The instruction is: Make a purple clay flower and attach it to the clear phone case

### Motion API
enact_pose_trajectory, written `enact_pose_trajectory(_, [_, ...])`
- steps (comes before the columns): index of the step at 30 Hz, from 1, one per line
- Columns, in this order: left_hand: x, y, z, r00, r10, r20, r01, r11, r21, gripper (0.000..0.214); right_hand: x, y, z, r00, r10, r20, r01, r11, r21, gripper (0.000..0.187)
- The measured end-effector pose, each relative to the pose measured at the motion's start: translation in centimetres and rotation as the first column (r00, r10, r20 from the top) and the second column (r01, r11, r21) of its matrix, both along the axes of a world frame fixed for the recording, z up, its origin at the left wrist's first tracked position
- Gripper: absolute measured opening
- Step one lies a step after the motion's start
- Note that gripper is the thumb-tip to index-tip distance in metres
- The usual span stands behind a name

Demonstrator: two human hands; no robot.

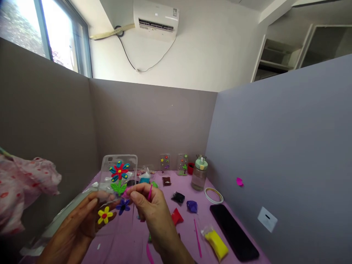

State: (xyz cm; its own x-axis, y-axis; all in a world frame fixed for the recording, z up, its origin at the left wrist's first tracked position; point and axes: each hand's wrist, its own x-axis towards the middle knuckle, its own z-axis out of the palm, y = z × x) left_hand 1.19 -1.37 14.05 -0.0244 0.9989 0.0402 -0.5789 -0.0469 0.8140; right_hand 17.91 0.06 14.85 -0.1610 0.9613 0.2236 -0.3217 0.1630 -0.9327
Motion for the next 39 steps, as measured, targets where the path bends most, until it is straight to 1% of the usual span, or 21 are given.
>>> enact_pose_trajectory(3, [0.1, 0.0, -0.1, 1.000, -0.013, -0.002, 0.013, 1.000, -0.014, 0.022, 0.0, 0.3, -0.1, 1.000, -0.005, -0.011, 0.006, 1.000, 0.008, 0.020])
enact_pose_trajectory(7, [0.3, -0.1, -0.2, 0.999, -0.033, -0.027, 0.032, 0.999, -0.019, 0.022, 0.1, 0.7, -0.2, 0.994, 0.035, -0.100, -0.034, 0.999, 0.011, 0.019])
enact_pose_trajectory(11, [0.4, 0.0, -0.4, 0.999, 0.001, -0.037, -0.002, 1.000, -0.026, 0.025, 0.1, 0.8, -0.2, 0.989, 0.052, -0.140, -0.054, 0.999, -0.009, 0.020])
enact_pose_trajectory(17, [0.3, 0.3, -0.5, 0.997, 0.032, -0.075, -0.035, 0.999, -0.039, 0.024, 0.0, 0.9, -0.4, 0.993, 0.045, -0.107, -0.046, 0.999, -0.010, 0.019])
enact_pose_trajectory(20, [0.1, 0.5, -0.6, 0.998, 0.018, -0.060, -0.020, 0.999, -0.035, 0.021, 0.0, 1.0, -0.5, 0.998, 0.028, -0.057, -0.029, 1.000, -0.007, 0.020])
enact_pose_trajectory(22, [0.1, 0.5, -0.5, 0.999, -0.011, -0.039, 0.010, 1.000, -0.026, 0.021, 0.2, 0.9, -0.5, 1.000, -0.020, -0.005, 0.020, 1.000, 0.011, 0.026])
enact_pose_trajectory(23, [0.1, 0.4, -0.5, 0.999, -0.022, -0.029, 0.021, 0.999, -0.027, 0.020, 0.4, 0.8, -0.4, 0.998, -0.066, 0.021, 0.066, 0.997, 0.034, 0.030])
enact_pose_trajectory(24, [0.1, 0.3, -0.4, 0.999, -0.029, -0.021, 0.028, 0.999, -0.031, 0.020, 0.6, 0.7, -0.2, 0.991, -0.124, 0.038, 0.122, 0.990, 0.066, 0.035])
enact_pose_trajectory(26, [0.1, 0.0, -0.4, 1.000, -0.031, -0.005, 0.031, 0.999, -0.042, 0.019, 1.3, 0.4, 0.3, 0.969, -0.246, 0.027, 0.239, 0.960, 0.143, 0.042])
enact_pose_trajectory(29, [0.1, -0.3, -0.6, 0.999, -0.032, 0.015, 0.033, 0.999, -0.032, 0.021, 2.5, -0.4, 1.1, 0.917, -0.398, -0.033, 0.394, 0.886, 0.243, 0.047])
enact_pose_trajectory(31, [0.2, -0.4, -0.7, 1.000, -0.028, 0.014, 0.028, 0.999, -0.030, 0.025, 3.1, -1.2, 1.5, 0.881, -0.472, -0.036, 0.461, 0.839, 0.289, 0.051])
enact_pose_trajectory(32, [0.3, -0.5, -0.6, 1.000, -0.024, 0.009, 0.024, 0.999, -0.030, 0.026, 3.4, -1.6, 1.6, 0.869, -0.494, -0.032, 0.480, 0.823, 0.304, 0.052])
enact_pose_trajectory(35, [0.6, -0.6, -0.2, 0.999, -0.036, -0.007, 0.036, 0.999, -0.031, 0.029, 3.7, -2.8, 1.5, 0.865, -0.501, -0.014, 0.475, 0.810, 0.343, 0.056])
enact_pose_trajectory(36, [0.7, -0.7, 0.1, 0.999, -0.049, -0.008, 0.048, 0.998, -0.030, 0.029, 3.6, -3.2, 1.5, 0.865, -0.501, -0.006, 0.467, 0.803, 0.370, 0.056])
enact_pose_trajectory(39, [0.9, -0.9, 0.4, 0.996, -0.087, -0.011, 0.087, 0.996, -0.026, 0.030, 3.3, -3.9, 1.5, 0.856, -0.516, 0.015, 0.447, 0.756, 0.477, 0.058])
